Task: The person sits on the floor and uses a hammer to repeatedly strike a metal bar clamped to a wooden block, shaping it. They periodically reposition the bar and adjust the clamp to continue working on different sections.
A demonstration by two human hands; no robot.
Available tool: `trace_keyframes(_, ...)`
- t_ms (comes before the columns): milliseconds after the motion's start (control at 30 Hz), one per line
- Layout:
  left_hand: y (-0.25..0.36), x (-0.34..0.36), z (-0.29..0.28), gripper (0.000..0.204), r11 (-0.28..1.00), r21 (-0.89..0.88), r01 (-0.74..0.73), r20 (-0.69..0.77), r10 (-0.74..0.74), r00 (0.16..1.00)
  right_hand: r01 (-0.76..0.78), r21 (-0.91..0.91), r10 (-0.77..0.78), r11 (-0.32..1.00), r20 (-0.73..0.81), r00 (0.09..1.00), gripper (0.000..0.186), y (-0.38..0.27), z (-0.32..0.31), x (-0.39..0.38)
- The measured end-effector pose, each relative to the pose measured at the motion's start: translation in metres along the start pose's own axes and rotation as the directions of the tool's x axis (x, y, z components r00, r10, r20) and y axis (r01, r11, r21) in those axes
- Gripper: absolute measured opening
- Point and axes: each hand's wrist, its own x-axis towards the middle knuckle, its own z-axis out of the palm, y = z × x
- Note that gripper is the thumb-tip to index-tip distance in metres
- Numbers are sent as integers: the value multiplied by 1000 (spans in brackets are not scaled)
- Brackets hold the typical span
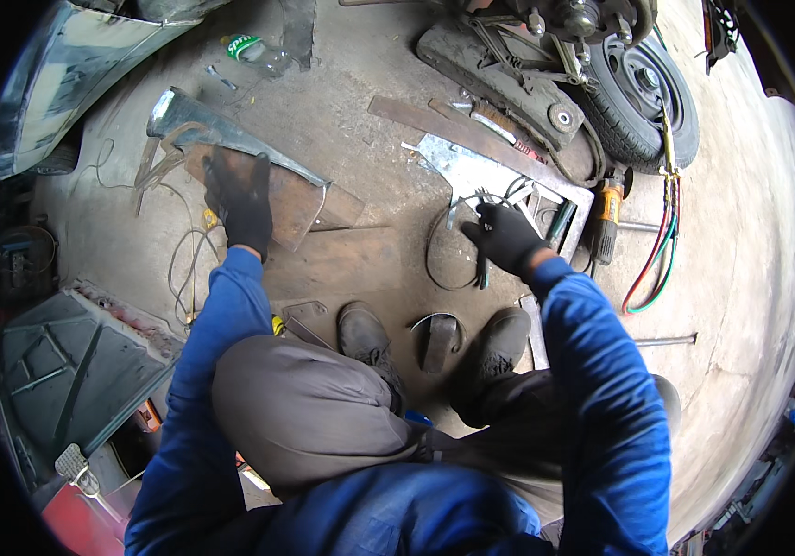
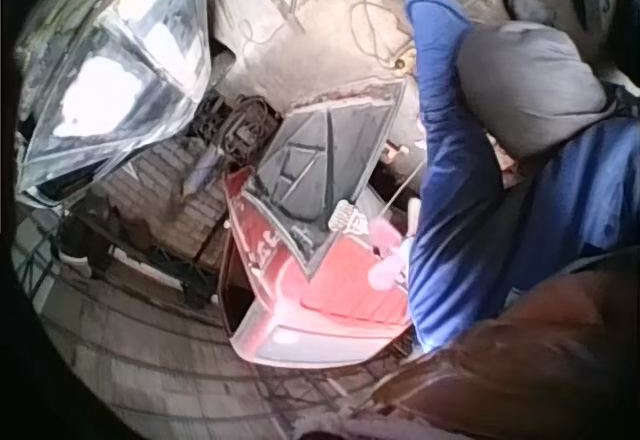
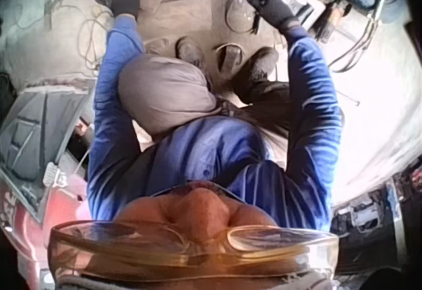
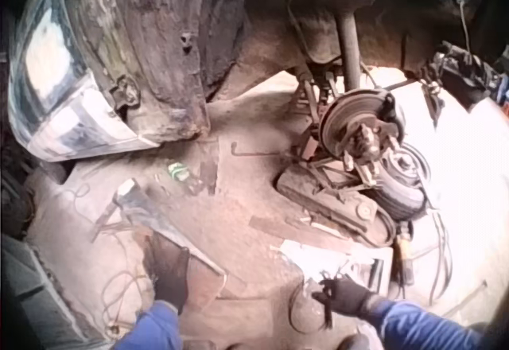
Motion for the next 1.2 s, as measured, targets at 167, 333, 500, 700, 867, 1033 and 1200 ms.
trace_keyframes(167, -18, -32, -32, 80, 320, -642, 697, 435, -597, 675, 156, 676, -189, 720, -25, 982, 62, -131, 40, 76)
trace_keyframes(333, -31, -32, -40, 35, -139, -586, 798, 771, -398, 497, -44, 857, -138, 514, 133, 981, 42, -193, 66, 103)
trace_keyframes(500, -50, -24, -42, 25, 59, -548, 834, 736, -440, 515, -34, 862, -114, 506, 106, 988, 43, -202, 81, 89)
trace_keyframes(700, -86, -12, -42, 23, 219, -608, 763, 633, -447, 632, -58, 927, -126, 371, 111, 986, 41, -232, 113, 82)
trace_keyframes(867, -99, 1, -39, 29, 393, -464, 794, 651, -456, 606, 25, 854, -145, 520, 59, 988, 43, -228, 115, 92)
trace_keyframes(1033, -77, 18, -42, 52, 690, -318, 650, 570, -409, 713, 201, 680, -256, 705, -20, 966, 52, -222, 106, 101)
trace_keyframes(1200, -25, 55, -42, 93, 748, -332, 575, 419, -429, 800, 225, 204, -255, 953, 133, 958, 68, -171, 48, 90)
